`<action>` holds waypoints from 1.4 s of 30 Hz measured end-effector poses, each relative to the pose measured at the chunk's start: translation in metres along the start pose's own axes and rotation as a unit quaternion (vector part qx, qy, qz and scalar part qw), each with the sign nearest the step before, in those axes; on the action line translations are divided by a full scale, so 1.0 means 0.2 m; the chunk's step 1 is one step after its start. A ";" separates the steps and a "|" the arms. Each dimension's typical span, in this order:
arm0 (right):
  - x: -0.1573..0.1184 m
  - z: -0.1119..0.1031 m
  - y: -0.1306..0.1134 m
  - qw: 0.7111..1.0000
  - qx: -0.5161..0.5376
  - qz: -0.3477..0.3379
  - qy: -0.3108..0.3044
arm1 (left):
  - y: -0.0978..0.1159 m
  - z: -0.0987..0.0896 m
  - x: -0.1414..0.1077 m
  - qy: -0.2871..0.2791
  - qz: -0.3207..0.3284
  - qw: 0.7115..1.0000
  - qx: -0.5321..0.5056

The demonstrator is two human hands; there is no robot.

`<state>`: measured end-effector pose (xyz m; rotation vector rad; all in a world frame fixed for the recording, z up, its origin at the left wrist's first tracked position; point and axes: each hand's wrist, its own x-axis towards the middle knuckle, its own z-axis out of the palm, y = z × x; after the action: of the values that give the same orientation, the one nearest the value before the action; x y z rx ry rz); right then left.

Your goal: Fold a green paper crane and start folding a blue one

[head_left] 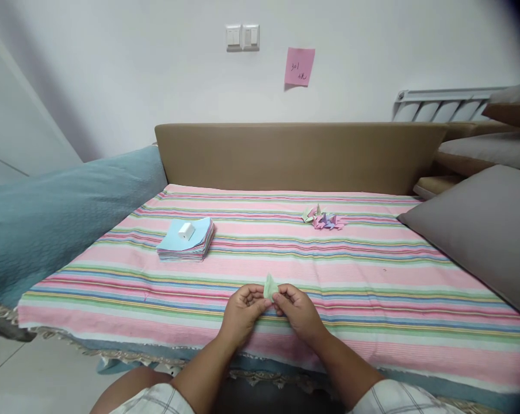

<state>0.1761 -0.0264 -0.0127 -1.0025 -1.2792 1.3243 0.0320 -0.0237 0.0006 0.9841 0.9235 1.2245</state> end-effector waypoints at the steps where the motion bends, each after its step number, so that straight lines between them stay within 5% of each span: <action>1: 0.00 0.00 0.00 1.000 0.021 0.009 -0.005 | 0.00 0.00 0.00 -0.010 -0.005 1.000 -0.017; 11: 0.01 -0.01 0.05 0.988 0.139 0.056 -0.048 | -0.02 0.00 -0.01 -0.078 -0.026 0.989 -0.120; 25: 0.00 0.01 -0.02 1.000 0.025 -0.010 -0.011 | -0.02 0.04 -0.03 0.010 0.004 1.000 -0.018; 34: -0.01 0.03 0.00 0.995 0.076 -0.026 -0.063 | -0.03 0.04 -0.03 0.067 0.046 0.996 0.027; 42: 0.00 0.00 0.01 0.995 0.085 -0.007 -0.050 | 0.01 0.03 -0.04 -0.024 0.046 0.999 -0.007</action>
<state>0.1763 -0.0252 -0.0146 -0.8164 -1.2229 1.4603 0.0354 -0.0320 0.0049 1.0503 0.8397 1.2770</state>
